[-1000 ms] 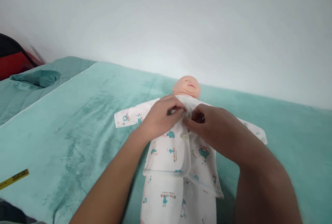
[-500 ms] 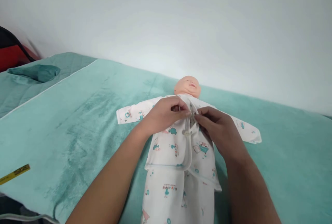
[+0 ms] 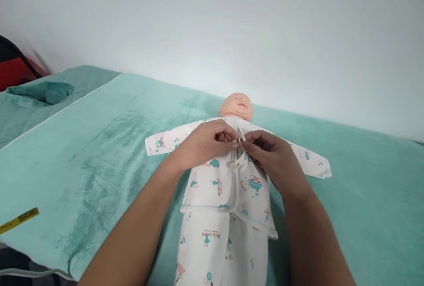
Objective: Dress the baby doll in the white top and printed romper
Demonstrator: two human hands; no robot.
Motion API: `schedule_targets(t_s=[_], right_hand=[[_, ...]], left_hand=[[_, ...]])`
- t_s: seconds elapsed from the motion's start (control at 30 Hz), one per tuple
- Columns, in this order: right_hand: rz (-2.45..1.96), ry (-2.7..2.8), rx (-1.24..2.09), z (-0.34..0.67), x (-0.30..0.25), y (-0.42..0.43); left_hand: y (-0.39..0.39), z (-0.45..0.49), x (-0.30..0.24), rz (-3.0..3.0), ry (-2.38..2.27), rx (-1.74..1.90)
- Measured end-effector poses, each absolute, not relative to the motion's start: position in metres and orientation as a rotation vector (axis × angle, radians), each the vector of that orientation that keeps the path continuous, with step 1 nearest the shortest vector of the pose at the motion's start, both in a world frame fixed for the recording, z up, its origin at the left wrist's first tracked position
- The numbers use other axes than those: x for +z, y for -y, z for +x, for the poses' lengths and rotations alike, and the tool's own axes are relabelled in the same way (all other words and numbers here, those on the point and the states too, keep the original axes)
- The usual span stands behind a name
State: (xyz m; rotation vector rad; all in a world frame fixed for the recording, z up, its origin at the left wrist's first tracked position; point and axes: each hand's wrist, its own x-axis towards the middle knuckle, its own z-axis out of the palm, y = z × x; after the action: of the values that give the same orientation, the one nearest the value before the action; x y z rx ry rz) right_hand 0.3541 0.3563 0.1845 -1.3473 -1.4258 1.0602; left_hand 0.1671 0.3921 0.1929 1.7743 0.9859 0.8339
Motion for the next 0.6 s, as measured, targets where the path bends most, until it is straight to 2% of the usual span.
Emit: schedule_targets(t_s=[0.6], right_hand=[[-1.289,1.369,1.152,0.3554,0.1829,-0.3565]], left_hand=[[-0.3903,0.1678,0.1931,1.501,-0.880,0.870]])
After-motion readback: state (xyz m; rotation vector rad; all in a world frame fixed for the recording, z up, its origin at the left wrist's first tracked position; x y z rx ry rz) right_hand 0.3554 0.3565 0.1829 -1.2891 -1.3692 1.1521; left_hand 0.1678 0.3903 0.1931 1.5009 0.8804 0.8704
